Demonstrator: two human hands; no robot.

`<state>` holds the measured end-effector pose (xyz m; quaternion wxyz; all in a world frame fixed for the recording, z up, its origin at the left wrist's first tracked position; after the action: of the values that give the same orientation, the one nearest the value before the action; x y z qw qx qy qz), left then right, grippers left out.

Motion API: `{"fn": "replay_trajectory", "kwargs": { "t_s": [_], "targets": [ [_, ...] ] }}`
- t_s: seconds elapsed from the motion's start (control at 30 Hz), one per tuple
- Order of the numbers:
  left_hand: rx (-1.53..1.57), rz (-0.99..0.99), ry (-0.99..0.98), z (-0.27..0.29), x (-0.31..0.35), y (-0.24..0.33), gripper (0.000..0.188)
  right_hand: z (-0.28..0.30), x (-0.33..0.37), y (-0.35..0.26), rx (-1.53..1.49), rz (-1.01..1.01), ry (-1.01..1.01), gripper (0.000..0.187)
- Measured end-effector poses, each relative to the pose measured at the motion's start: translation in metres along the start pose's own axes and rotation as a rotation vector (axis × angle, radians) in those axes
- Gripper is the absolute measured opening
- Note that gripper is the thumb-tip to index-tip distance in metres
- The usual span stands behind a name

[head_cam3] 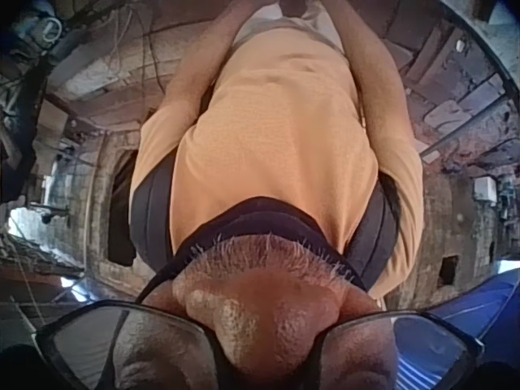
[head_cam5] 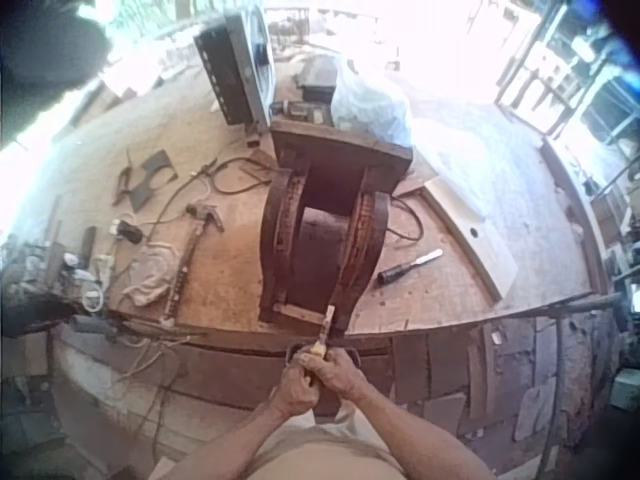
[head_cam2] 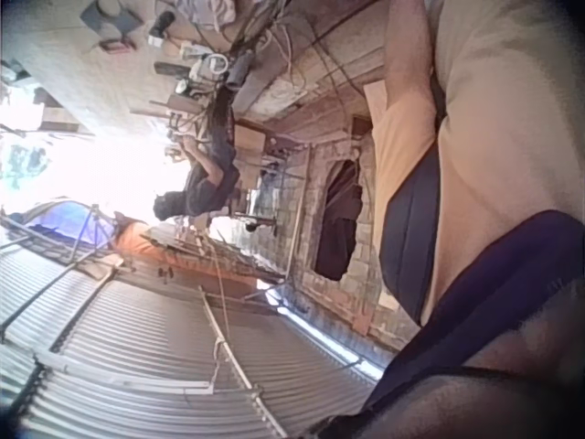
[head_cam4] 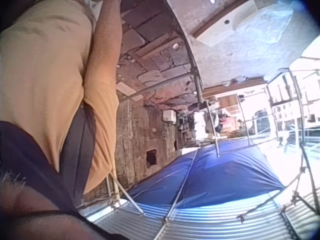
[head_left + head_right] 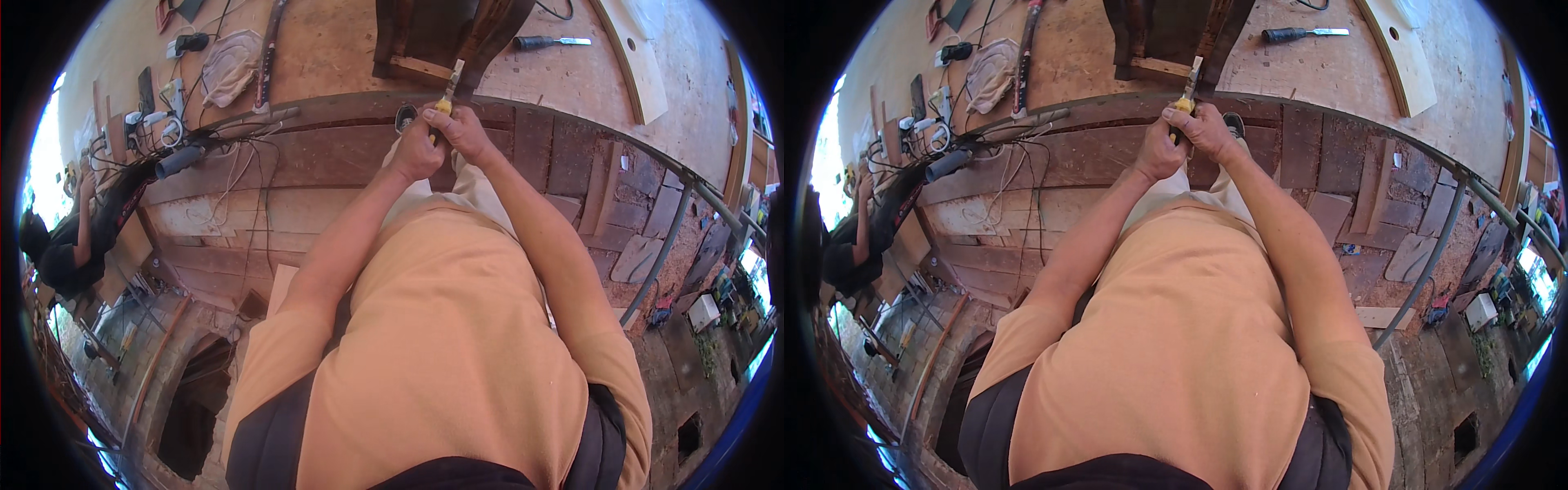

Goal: The person removes their glasses, picks up a pair of pliers from the workbench, and uses the pliers to pull nails from a wooden piece while holding it by hand.

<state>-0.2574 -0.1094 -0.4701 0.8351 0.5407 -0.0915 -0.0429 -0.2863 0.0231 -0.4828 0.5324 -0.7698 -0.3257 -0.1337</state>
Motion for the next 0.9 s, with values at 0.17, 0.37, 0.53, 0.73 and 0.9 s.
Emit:
{"fn": "replay_trajectory", "kwargs": {
  "t_s": [0.17, 0.37, 0.53, 0.73, 0.9],
  "targets": [
    [0.009, -0.036, 0.066, -0.003, 0.000, 0.003, 0.035, -0.001, 0.003, -0.001, -0.022, 0.017, 0.035, 0.039],
    [-0.001, 0.053, -0.003, -0.009, -0.003, -0.002, 0.026, 0.021, 0.030, -0.060, 0.947, -0.037, 0.104, 0.043],
    [-0.080, 0.123, 0.029, -0.003, 0.008, 0.002, 0.023, 0.031, 0.023, -0.233, 0.965, 0.892, 0.689, 0.046],
    [-0.035, 0.156, -0.047, -0.010, 0.000, 0.001, 0.023, 0.010, -0.088, -0.347, 1.250, 1.534, 0.813, 0.057],
    [-0.052, 0.108, 0.029, -0.007, 0.004, 0.003, 0.021, 0.010, -0.109, -0.320, 1.547, 1.074, 0.620, 0.053]
  ]
}}
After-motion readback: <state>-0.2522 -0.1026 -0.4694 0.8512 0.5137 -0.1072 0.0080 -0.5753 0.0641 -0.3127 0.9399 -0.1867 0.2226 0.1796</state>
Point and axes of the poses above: each hand's wrist, its own x-axis away from the middle knuckle, its own z-axis out of the back of the hand, y = z × x, the point moved 1 cm from there along -x, towards the middle knuckle, and after that the axes turned 7 degrees about -x, right-handed, at the moved point
